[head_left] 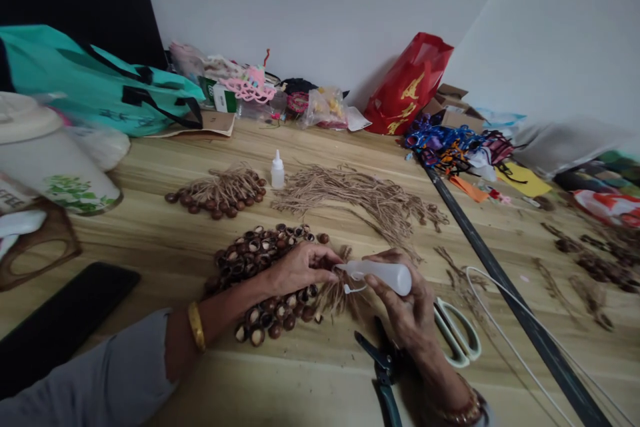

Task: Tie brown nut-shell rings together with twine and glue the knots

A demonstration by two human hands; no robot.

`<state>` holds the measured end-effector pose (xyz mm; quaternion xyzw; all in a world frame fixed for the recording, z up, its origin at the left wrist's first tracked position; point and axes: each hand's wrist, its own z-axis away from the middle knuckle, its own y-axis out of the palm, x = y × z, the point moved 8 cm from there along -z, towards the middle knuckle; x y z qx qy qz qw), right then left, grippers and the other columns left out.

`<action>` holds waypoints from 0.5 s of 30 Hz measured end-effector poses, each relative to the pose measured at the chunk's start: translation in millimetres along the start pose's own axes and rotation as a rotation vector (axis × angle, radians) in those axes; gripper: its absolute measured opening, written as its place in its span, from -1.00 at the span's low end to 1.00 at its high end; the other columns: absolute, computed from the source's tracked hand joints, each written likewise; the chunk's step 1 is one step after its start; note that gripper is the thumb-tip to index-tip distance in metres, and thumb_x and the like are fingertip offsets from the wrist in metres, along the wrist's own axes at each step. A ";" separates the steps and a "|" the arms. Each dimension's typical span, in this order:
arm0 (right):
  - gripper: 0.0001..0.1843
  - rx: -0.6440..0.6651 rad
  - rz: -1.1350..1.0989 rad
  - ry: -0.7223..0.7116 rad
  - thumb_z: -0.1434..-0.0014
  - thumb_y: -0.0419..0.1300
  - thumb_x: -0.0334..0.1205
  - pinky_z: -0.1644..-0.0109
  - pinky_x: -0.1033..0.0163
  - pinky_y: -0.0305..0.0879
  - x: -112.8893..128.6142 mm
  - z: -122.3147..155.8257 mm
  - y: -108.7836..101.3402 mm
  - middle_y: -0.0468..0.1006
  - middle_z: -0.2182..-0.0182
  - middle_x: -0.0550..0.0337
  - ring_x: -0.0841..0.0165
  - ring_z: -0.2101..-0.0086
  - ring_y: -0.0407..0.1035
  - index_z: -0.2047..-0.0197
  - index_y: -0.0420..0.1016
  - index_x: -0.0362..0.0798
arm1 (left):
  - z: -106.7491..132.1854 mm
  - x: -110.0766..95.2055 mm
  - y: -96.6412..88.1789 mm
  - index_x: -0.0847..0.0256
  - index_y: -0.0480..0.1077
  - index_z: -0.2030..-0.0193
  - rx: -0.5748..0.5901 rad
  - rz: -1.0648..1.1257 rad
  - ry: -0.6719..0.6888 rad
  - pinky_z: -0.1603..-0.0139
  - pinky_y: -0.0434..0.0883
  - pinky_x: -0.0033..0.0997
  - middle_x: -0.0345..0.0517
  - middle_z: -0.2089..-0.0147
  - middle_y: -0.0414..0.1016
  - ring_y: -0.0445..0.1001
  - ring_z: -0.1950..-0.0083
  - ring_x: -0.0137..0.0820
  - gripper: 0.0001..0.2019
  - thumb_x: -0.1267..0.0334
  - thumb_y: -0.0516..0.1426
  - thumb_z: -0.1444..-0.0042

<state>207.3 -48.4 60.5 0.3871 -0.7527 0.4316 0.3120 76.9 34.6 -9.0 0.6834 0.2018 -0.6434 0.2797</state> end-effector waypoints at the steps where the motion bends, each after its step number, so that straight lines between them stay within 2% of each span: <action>1: -0.83 0.001 0.003 -0.004 -0.15 0.25 -0.16 0.29 0.23 0.34 0.8 -0.3 0.1 0.52 0.29 0.10 0.24 0.27 0.41 0.18 0.51 0.00 | -0.2 0.0 0.4 0.33 0.52 0.26 0.003 0.007 0.003 0.16 0.38 -0.41 -0.07 0.28 0.59 0.50 0.25 -0.35 -0.73 0.26 0.33 0.14; 9: -0.84 0.003 0.037 -0.019 -0.14 0.25 -0.15 0.30 0.26 0.32 5.2 0.3 -1.4 0.51 0.32 0.14 0.27 0.32 0.41 0.20 0.50 0.00 | -0.8 1.7 -0.5 0.32 0.53 0.24 0.013 -0.002 0.019 0.15 0.39 -0.40 -0.06 0.27 0.59 0.50 0.25 -0.34 -0.70 0.23 0.34 0.15; 15: -0.81 -0.056 -0.006 0.057 -0.12 0.26 -0.12 0.32 0.27 0.35 -9.1 2.2 -7.3 0.51 0.33 0.12 0.27 0.32 0.41 0.23 0.51 -0.03 | -0.6 1.6 -0.1 0.32 0.54 0.22 0.010 0.027 -0.023 0.15 0.37 -0.41 -0.04 0.26 0.60 0.51 0.24 -0.33 -0.70 0.25 0.33 0.13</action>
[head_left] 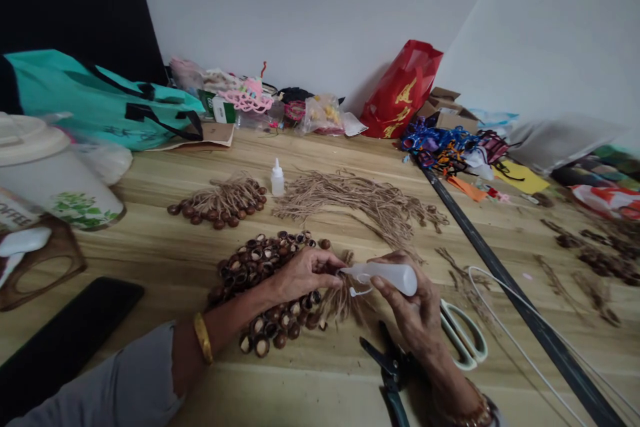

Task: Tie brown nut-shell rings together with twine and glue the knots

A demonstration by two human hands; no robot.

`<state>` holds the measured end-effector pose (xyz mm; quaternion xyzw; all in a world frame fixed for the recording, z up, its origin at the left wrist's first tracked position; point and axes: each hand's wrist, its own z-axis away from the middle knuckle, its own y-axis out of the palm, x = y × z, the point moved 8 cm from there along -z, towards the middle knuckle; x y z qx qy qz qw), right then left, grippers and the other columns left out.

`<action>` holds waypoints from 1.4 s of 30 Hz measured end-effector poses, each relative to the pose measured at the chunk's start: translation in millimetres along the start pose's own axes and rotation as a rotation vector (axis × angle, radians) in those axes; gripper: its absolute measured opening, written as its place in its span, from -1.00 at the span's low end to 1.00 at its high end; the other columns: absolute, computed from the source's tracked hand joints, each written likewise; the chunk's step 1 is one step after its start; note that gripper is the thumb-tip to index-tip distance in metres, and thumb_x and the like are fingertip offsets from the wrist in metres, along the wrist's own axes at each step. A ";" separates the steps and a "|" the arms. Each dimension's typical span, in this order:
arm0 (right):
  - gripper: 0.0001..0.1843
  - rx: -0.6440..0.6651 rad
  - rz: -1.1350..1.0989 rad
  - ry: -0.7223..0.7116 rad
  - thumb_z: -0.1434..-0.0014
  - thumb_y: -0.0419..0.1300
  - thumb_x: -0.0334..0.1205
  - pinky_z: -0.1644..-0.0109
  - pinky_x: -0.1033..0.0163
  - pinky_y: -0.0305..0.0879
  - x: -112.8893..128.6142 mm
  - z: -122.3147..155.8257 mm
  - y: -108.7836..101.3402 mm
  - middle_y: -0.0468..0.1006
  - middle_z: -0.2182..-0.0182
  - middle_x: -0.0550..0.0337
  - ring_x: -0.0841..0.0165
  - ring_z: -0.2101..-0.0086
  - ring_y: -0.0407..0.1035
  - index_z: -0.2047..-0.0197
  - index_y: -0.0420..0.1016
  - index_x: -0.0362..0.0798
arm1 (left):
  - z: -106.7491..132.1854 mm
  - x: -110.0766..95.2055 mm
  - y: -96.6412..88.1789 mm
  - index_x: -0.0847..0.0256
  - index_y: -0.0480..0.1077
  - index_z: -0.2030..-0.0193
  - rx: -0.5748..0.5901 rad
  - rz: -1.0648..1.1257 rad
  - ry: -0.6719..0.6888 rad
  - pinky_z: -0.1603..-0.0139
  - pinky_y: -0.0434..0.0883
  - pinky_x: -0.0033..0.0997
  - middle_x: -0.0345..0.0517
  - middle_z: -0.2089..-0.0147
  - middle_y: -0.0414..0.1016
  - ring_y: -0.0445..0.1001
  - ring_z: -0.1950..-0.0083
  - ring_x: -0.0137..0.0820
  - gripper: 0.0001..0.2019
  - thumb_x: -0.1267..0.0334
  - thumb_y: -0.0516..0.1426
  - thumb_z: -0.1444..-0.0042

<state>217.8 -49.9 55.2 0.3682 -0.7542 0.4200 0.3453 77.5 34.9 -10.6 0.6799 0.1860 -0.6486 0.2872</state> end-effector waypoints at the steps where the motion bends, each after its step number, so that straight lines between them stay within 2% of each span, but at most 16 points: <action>1: -0.81 -0.006 -0.009 0.024 -0.11 0.26 -0.12 0.33 0.28 0.35 -2.8 0.0 -1.4 0.51 0.33 0.12 0.28 0.33 0.42 0.23 0.50 -0.03 | 0.0 0.7 -1.6 0.32 0.54 0.20 -0.014 -0.008 -0.012 0.15 0.37 -0.41 -0.03 0.24 0.60 0.51 0.23 -0.33 -0.69 0.26 0.33 0.14; 4: -0.80 -0.042 -0.046 0.077 -0.11 0.27 -0.11 0.32 0.28 0.36 -6.5 -0.9 -7.8 0.51 0.32 0.13 0.30 0.35 0.41 0.23 0.50 -0.03 | 0.0 2.4 -9.8 0.32 0.54 0.18 -0.077 -0.048 -0.039 0.20 0.37 -0.41 -0.02 0.26 0.60 0.51 0.26 -0.32 -0.68 0.26 0.32 0.12; 8: -0.79 -0.120 -0.093 0.130 -0.11 0.25 -0.07 0.21 0.21 0.38 -6.9 -2.4 -15.7 0.54 0.29 0.11 0.25 0.27 0.42 0.24 0.52 0.00 | -0.1 -0.5 -16.6 0.32 0.55 0.18 -0.130 -0.130 -0.043 0.23 0.36 -0.42 -0.04 0.29 0.58 0.49 0.29 -0.33 -0.69 0.28 0.31 0.12; 13: -0.74 -0.098 -0.151 0.239 -0.12 0.22 -0.01 0.19 0.21 0.37 -21.3 0.5 -7.5 0.58 0.34 0.10 0.25 0.32 0.42 0.28 0.55 -0.03 | -0.2 -7.5 -16.6 0.32 0.56 0.22 -0.151 -0.134 -0.034 0.25 0.34 -0.44 -0.04 0.29 0.56 0.47 0.28 -0.34 -0.73 0.34 0.28 0.14; 18: -0.72 -0.095 -0.253 0.274 -0.14 0.20 -0.03 0.20 0.22 0.35 -31.0 2.3 -0.1 0.57 0.30 0.08 0.25 0.30 0.44 0.23 0.53 -0.07 | 0.6 -9.9 -22.4 0.31 0.55 0.27 -0.193 -0.077 -0.044 0.32 0.30 -0.49 -0.12 0.37 0.52 0.41 0.36 -0.42 -0.75 0.35 0.30 0.16; 22: -0.75 -0.086 -0.246 0.257 -0.12 0.24 -0.07 0.22 0.22 0.36 -24.5 -4.9 2.5 0.57 0.29 0.09 0.24 0.28 0.45 0.20 0.51 -0.06 | -0.4 -9.4 -27.6 0.29 0.54 0.30 -0.219 -0.023 -0.044 0.31 0.28 -0.50 -0.16 0.38 0.51 0.39 0.36 -0.43 -0.76 0.34 0.33 0.19; 28: -0.71 -0.121 -0.119 0.234 -0.10 0.26 -0.05 0.34 0.25 0.40 -15.2 -17.4 5.8 0.56 0.34 0.11 0.27 0.37 0.45 0.16 0.49 -0.05 | -4.5 -2.7 -31.5 0.29 0.50 0.32 -0.216 0.053 -0.021 0.27 0.31 -0.48 -0.15 0.35 0.52 0.42 0.32 -0.40 -0.74 0.34 0.35 0.22; 35: -0.68 -0.051 -0.126 0.124 -0.12 0.26 -0.13 0.13 0.18 0.43 -0.1 -8.3 14.4 0.52 0.12 0.04 0.21 0.15 0.44 0.05 0.45 0.00 | -5.2 -2.8 -26.2 0.31 0.50 0.25 -0.169 0.017 -0.018 0.27 0.32 -0.47 -0.09 0.31 0.53 0.44 0.30 -0.39 -0.73 0.36 0.33 0.16; 39: -0.77 -0.032 -0.073 0.062 -0.17 0.22 -0.17 0.20 0.17 0.45 -3.8 -1.2 8.5 0.52 0.16 0.03 0.18 0.14 0.42 0.09 0.49 0.02 | -5.7 -4.8 -20.8 0.33 0.51 0.26 -0.137 0.027 0.018 0.26 0.33 -0.46 -0.06 0.31 0.54 0.45 0.29 -0.38 -0.75 0.33 0.33 0.13; 42: -0.77 -0.019 -0.041 0.049 -0.18 0.21 -0.17 0.16 0.12 0.45 -6.4 0.2 6.1 0.53 0.19 0.02 0.16 0.14 0.43 0.08 0.50 0.03 | -5.8 -4.0 -18.3 0.33 0.51 0.26 -0.121 0.065 0.022 0.25 0.34 -0.45 -0.07 0.32 0.55 0.46 0.30 -0.39 -0.73 0.30 0.34 0.15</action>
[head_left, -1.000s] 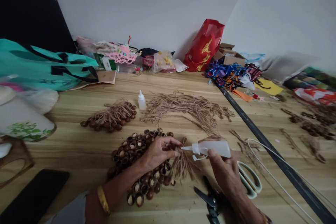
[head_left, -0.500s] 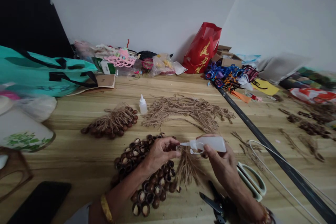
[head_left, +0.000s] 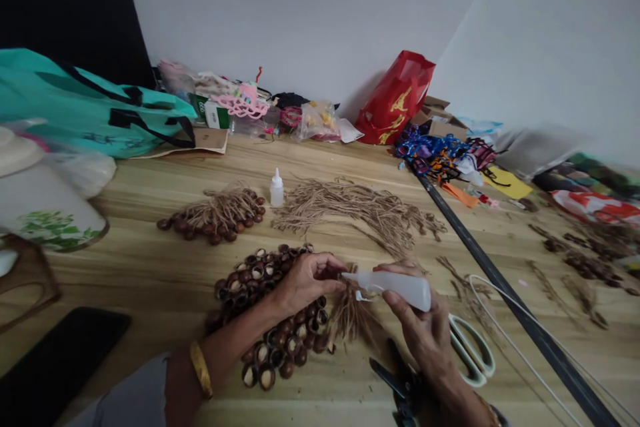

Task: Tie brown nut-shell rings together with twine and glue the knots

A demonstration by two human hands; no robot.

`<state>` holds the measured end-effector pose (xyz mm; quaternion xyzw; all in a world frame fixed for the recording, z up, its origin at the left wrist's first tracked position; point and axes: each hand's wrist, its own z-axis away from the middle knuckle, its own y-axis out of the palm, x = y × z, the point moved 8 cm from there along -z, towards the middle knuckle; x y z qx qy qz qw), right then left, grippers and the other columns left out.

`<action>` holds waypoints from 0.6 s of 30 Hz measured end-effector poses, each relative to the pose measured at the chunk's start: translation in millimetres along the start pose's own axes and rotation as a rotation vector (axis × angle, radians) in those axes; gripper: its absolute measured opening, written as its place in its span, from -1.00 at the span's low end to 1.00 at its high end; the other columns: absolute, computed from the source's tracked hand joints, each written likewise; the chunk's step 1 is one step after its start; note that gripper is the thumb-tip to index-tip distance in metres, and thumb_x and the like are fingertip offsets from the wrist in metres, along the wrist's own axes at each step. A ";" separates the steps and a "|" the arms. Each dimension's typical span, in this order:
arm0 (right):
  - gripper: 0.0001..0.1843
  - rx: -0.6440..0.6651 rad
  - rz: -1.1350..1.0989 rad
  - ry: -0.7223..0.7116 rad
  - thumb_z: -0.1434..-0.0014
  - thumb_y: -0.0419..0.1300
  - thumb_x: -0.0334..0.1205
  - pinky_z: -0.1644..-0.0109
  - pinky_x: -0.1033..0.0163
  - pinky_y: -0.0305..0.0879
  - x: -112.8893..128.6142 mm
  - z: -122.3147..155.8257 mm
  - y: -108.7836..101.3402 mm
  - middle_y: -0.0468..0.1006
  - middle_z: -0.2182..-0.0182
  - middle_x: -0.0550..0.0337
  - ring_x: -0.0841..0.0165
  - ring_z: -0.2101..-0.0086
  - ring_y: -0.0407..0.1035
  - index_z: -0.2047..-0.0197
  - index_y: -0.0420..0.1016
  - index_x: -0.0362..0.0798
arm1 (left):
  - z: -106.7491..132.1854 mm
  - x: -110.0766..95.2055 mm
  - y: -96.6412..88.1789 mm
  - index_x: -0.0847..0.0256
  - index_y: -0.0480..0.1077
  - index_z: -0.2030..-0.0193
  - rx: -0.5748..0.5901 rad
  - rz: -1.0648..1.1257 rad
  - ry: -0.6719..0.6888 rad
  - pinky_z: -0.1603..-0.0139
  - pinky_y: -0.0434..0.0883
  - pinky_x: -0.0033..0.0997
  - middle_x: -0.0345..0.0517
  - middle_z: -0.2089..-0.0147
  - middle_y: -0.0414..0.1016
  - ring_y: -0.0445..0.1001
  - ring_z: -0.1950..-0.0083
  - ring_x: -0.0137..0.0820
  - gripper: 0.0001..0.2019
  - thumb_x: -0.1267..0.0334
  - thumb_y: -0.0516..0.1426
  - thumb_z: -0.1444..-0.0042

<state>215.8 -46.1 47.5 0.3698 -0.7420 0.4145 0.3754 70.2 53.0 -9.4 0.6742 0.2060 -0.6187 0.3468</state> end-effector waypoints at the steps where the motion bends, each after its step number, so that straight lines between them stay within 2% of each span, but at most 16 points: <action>1: -0.77 0.005 0.006 -0.009 -0.17 0.22 -0.16 0.15 0.11 0.45 0.8 0.0 0.0 0.53 0.19 0.02 0.15 0.14 0.43 0.09 0.50 0.03 | 0.1 0.4 0.4 0.33 0.51 0.27 0.002 0.017 -0.001 0.24 0.35 -0.44 -0.08 0.33 0.56 0.46 0.30 -0.39 -0.72 0.29 0.35 0.16; 10: -0.78 -0.004 0.024 -0.094 -0.15 0.24 -0.16 0.25 0.17 0.46 14.7 -0.2 1.4 0.52 0.15 0.04 0.17 0.14 0.43 0.12 0.51 0.02 | 1.4 -2.5 6.3 0.33 0.51 0.25 0.067 0.033 0.069 0.23 0.37 -0.45 -0.05 0.30 0.57 0.48 0.28 -0.38 -0.67 0.21 0.36 0.16; 18: -0.79 0.022 0.026 -0.098 -0.17 0.22 -0.19 0.25 0.17 0.45 11.7 2.2 5.8 0.47 0.11 0.04 0.16 0.09 0.38 0.10 0.49 0.05 | 4.6 -6.0 10.1 0.33 0.52 0.26 0.080 0.050 0.064 0.17 0.38 -0.44 -0.08 0.32 0.58 0.49 0.29 -0.40 -0.70 0.26 0.36 0.16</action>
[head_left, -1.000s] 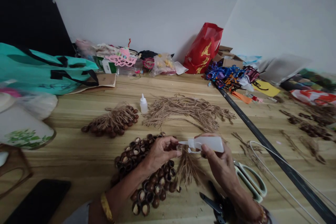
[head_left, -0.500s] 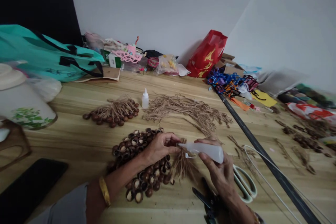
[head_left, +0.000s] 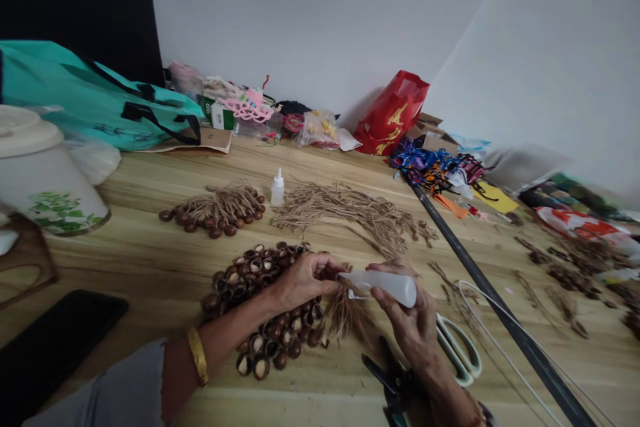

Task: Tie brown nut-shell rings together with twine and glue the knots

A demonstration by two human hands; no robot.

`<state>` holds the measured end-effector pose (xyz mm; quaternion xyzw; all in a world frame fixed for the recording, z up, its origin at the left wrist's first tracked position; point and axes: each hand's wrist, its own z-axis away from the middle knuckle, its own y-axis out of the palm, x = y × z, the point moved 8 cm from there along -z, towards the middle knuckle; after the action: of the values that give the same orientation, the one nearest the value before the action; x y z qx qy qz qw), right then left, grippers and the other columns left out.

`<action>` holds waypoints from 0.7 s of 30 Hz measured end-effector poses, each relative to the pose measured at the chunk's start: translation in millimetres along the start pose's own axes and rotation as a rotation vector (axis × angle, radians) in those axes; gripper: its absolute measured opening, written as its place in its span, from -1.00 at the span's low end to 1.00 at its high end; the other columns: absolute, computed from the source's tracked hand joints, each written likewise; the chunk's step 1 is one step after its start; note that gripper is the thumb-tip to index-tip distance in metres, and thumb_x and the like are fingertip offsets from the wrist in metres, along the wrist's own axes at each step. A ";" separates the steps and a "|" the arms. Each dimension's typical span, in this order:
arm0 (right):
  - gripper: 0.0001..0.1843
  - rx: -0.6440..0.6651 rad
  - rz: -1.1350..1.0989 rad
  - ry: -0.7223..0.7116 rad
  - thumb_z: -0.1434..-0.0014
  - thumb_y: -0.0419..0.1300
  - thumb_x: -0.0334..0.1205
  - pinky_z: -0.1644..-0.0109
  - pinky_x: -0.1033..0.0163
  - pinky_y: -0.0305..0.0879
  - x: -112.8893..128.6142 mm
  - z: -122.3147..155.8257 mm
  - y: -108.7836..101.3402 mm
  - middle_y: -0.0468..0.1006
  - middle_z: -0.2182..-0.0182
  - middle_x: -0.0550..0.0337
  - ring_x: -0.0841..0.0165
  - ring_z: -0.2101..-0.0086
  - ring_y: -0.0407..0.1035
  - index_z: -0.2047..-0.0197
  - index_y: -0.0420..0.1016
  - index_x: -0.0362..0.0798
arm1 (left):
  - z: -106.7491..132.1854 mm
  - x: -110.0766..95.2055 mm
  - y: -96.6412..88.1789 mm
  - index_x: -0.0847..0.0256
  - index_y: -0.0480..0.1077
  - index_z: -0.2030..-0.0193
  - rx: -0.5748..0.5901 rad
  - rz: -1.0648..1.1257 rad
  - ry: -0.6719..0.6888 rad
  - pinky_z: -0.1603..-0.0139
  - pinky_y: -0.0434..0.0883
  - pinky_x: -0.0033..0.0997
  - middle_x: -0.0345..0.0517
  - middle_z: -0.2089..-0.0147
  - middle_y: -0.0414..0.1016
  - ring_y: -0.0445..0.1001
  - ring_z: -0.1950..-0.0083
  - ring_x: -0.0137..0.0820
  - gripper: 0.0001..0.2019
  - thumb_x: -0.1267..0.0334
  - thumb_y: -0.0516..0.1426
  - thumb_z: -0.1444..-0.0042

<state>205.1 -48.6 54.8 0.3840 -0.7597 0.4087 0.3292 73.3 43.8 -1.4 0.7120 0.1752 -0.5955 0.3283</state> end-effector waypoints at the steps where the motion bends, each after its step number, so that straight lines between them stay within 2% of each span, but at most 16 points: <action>1: -0.79 -0.002 0.004 -0.009 -0.16 0.22 -0.18 0.24 0.17 0.45 0.2 0.1 -0.1 0.47 0.12 0.04 0.16 0.08 0.38 0.11 0.49 0.05 | 0.2 0.0 0.3 0.33 0.52 0.27 -0.002 -0.002 -0.004 0.17 0.38 -0.43 -0.09 0.33 0.58 0.49 0.30 -0.40 -0.70 0.25 0.37 0.17; 10: -0.78 0.003 0.065 -0.036 -0.15 0.23 -0.17 0.26 0.22 0.42 -1.1 -2.3 -1.3 0.50 0.20 0.09 0.24 0.22 0.42 0.12 0.50 0.01 | 0.5 2.2 2.1 0.32 0.54 0.29 0.028 -0.029 -0.017 0.24 0.37 -0.44 -0.08 0.32 0.57 0.47 0.29 -0.36 -0.69 0.20 0.36 0.19; 21: -0.80 0.012 0.145 -0.044 -0.14 0.24 -0.14 0.32 0.27 0.37 2.3 -3.8 -3.4 0.54 0.29 0.13 0.28 0.30 0.43 0.16 0.52 -0.01 | 1.6 5.0 4.5 0.34 0.53 0.25 0.064 -0.071 -0.051 0.21 0.34 -0.43 -0.07 0.29 0.57 0.47 0.26 -0.34 -0.71 0.27 0.33 0.15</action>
<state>207.5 -47.3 59.7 0.3387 -0.7903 0.4273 0.2795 76.1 38.7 -5.2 0.7000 0.1732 -0.6300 0.2884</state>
